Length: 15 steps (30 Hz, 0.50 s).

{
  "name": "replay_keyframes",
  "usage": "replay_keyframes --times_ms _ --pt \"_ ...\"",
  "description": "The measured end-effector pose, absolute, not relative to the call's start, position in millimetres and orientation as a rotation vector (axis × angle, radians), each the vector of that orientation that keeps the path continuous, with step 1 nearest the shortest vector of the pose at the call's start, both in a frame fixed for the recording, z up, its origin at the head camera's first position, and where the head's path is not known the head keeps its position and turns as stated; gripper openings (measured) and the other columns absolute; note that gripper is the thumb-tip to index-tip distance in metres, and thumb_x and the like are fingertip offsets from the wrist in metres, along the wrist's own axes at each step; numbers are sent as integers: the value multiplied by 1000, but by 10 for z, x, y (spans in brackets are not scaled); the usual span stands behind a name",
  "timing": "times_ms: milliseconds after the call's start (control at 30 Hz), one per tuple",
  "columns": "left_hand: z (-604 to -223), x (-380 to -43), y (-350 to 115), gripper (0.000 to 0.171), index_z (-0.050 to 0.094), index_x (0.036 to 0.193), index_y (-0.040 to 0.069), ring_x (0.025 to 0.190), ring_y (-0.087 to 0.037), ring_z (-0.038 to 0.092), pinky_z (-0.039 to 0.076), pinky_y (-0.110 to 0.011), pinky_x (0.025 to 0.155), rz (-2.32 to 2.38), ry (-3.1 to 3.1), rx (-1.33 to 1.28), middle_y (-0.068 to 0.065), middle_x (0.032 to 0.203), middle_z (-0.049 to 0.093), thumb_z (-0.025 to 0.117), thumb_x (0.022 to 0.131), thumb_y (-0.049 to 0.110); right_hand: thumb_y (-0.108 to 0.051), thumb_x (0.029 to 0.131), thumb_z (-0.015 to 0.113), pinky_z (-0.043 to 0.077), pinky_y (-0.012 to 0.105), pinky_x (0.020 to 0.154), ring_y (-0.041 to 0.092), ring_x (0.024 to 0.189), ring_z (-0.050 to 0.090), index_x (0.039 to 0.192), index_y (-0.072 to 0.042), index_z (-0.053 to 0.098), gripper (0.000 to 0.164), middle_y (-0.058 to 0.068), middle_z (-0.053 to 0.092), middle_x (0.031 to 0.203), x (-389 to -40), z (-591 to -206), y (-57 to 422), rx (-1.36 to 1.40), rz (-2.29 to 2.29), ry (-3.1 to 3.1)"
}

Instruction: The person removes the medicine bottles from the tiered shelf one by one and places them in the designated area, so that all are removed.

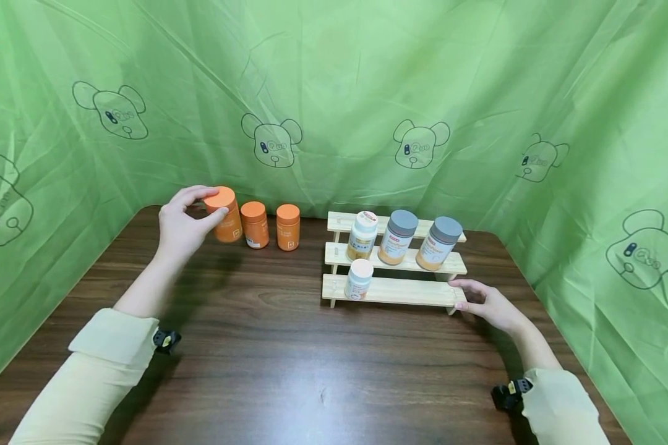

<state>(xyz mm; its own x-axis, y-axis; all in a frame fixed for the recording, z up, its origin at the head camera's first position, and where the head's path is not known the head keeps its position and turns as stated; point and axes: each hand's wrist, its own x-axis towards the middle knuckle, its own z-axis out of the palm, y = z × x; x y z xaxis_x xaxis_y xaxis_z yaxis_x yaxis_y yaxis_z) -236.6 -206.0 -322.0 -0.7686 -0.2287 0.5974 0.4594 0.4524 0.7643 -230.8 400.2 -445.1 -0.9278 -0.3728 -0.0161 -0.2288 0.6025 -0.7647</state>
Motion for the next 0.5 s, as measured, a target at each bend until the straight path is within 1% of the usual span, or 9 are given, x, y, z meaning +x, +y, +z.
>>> replay_keyframes --times_ms 167,267,400,467,500 --pt "-3371 -2490 -2198 36 68 109 -3 89 -2 57 46 -14 78 -1368 -2071 -127 -14 114 64 78 75 6 -18 89 66 44 17 85 1 106 54 133 -14 52 47 13 51 134 -2308 -4449 4001 -515 -1220 2666" --pt "-3469 -2570 -2283 37 68 110 -1 92 -5 57 47 -16 80 -1360 -2109 -99 -15 117 63 78 76 8 -18 89 66 44 17 84 2 105 55 133 -14 52 46 13 52 133 -2304 -4446 4000 -517 -1219 2667" --pt "-3680 -2735 -2419 38 69 112 4 92 -5 57 47 -16 80 -1342 -2135 -69 -13 119 63 79 76 11 -18 89 66 43 17 85 3 104 55 133 -13 52 46 12 53 132 -2302 -4447 3999 -521 -1226 2664" --pt "-3786 -2816 -2481 39 70 113 8 91 -3 57 47 -15 78 -1341 -2137 -54 -10 118 63 80 75 15 -18 89 66 43 16 86 2 105 55 133 -13 52 46 12 53 132 -2303 -4449 3999 -526 -1228 2664" --pt "-3817 -2844 -2498 40 69 113 8 90 -3 57 47 -14 78 -1342 -2141 -43 -10 118 64 80 75 15 -18 89 66 42 16 87 2 106 54 133 -13 52 46 12 53 132 -2304 -4450 4000 -528 -1226 2667"
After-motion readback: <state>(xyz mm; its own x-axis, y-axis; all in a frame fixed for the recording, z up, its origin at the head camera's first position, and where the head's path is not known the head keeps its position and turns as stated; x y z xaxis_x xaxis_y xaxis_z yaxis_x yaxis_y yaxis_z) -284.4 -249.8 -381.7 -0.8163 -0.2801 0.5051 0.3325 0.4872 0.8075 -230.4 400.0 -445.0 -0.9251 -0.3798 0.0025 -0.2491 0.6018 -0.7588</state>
